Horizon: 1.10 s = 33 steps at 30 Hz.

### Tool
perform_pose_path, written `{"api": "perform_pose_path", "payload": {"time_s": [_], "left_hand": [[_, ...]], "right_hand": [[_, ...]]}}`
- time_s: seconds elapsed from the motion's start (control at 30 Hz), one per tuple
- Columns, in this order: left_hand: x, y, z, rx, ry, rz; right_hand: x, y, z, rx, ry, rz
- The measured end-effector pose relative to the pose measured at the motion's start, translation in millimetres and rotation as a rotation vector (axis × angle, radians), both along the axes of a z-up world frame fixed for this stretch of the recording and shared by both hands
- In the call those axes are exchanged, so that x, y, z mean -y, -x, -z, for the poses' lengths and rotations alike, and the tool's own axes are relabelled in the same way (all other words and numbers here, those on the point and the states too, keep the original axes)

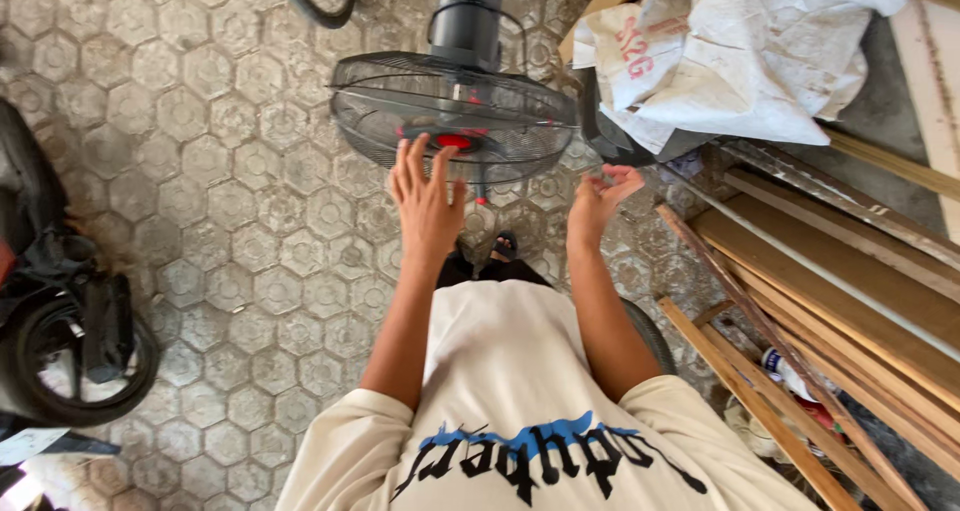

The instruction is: The person repairs a standing fan by hand, manipulating the power cord and adjusting the front grille. They repeatedly reach for small items on a nearby shelf and apply them to the fan's grille and base.

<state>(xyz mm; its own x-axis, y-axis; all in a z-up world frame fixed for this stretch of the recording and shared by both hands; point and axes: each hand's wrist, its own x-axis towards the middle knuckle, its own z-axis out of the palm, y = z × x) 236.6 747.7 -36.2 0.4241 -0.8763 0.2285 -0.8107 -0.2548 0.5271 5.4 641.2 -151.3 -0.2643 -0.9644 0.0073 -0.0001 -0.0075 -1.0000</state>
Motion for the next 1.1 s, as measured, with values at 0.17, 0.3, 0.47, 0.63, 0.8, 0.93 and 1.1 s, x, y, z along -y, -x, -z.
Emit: {"api": "perform_pose_path", "payload": {"time_s": [0.17, 0.3, 0.47, 0.63, 0.8, 0.93, 1.1], "left_hand": [[19, 31, -3, 0.132, 0.065, -0.06], [31, 87, -7, -0.019, -0.001, 0.252], [63, 143, 14, 0.124, -0.035, 0.503], [92, 154, 27, 0.409, -0.172, 0.495], [129, 148, 14, 0.612, -0.133, 0.383], [166, 121, 6, 0.634, -0.286, 0.386], [171, 112, 8, 0.606, -0.302, 0.443]], "right_hand": [[1, 36, 37, -0.09, -0.088, -0.077], [21, 42, 61, 0.01, -0.227, -0.186], [53, 44, 99, -0.027, -0.122, -0.317], [83, 32, 121, -0.08, -0.129, -0.379], [108, 28, 101, -0.124, -0.176, -0.524], [108, 24, 70, -0.227, 0.043, -0.553], [114, 18, 59, -0.172, 0.03, -0.566]]}}
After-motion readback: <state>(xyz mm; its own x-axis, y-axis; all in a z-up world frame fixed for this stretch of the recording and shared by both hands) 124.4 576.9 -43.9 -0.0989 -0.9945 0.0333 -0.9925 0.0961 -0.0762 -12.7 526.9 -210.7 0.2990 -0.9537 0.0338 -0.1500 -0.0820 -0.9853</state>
